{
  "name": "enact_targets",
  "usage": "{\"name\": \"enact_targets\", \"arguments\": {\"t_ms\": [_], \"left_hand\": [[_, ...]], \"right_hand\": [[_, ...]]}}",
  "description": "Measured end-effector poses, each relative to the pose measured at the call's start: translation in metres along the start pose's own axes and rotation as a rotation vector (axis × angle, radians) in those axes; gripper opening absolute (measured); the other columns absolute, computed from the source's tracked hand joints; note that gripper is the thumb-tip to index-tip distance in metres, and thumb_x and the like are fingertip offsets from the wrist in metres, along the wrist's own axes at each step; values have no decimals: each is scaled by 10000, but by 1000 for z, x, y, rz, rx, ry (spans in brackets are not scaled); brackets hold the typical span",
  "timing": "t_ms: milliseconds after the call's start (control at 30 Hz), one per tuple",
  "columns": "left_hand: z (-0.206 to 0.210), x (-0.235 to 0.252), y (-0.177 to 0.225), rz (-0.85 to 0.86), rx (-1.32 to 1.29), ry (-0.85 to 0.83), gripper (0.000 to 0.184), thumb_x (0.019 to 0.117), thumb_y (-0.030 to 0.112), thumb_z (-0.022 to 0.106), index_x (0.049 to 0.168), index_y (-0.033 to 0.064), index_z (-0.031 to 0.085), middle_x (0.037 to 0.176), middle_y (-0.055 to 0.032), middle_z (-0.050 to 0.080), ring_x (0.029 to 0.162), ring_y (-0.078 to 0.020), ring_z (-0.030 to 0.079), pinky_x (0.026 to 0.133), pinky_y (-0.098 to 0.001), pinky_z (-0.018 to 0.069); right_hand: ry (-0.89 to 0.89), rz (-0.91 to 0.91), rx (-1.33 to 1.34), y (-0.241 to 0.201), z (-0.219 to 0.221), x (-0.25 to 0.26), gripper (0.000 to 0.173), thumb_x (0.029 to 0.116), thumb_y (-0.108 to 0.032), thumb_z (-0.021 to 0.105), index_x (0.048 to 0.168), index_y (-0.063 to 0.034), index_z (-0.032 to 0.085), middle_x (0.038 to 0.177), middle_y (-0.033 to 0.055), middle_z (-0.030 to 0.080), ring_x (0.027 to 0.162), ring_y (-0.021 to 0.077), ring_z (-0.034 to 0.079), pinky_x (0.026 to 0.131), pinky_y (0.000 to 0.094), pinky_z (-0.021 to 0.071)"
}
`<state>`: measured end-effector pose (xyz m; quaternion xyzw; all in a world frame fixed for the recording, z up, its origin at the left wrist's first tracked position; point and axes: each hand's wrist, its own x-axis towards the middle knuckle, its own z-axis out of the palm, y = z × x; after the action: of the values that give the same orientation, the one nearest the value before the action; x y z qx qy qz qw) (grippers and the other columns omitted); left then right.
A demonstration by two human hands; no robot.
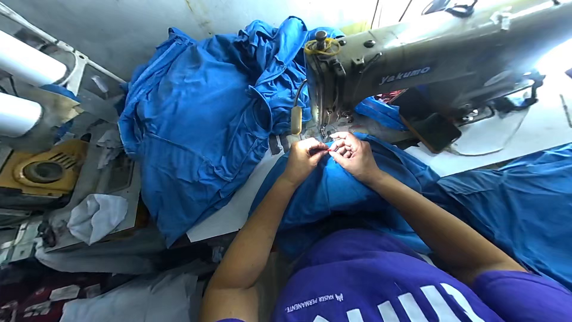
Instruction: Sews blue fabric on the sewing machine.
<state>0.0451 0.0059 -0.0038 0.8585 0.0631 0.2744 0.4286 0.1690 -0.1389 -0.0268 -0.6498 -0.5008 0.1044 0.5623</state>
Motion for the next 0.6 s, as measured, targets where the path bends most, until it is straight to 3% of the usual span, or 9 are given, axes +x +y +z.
{"name": "enact_targets", "arguments": {"t_ms": [167,367,533,600], "left_hand": [[4,-2,-5,16,17,13,57,872,-54,710,907,-47,754,896,-142,739,855,-150,718,842,-286,582],[4,0,-3,18,99,-17,44,888,-16,710,898,-35,749,865,-125,731,825,-175,716,820,-355,584],[4,1,1,-8,197,-55,56,898,8,706,893,-29,748,838,-130,716,815,-224,709,801,-428,574],[3,3,4,-45,233,-77,63,903,22,708,903,-30,744,846,-139,714,829,-246,712,802,-455,570]], "right_hand": [[1,-103,-166,1,0,1,252,883,-33,669,1133,-2,689,911,79,718,674,95,640,594,222,531],[-133,-241,-447,-8,-9,5,177,925,-54,628,1012,16,766,915,152,716,783,274,713,672,424,585],[-225,-258,-601,-16,-9,10,167,923,-38,610,805,25,709,757,168,649,676,331,679,552,486,524],[-241,-258,-577,-14,-11,13,182,916,-54,597,783,12,703,739,153,640,672,324,675,549,489,515]]}}
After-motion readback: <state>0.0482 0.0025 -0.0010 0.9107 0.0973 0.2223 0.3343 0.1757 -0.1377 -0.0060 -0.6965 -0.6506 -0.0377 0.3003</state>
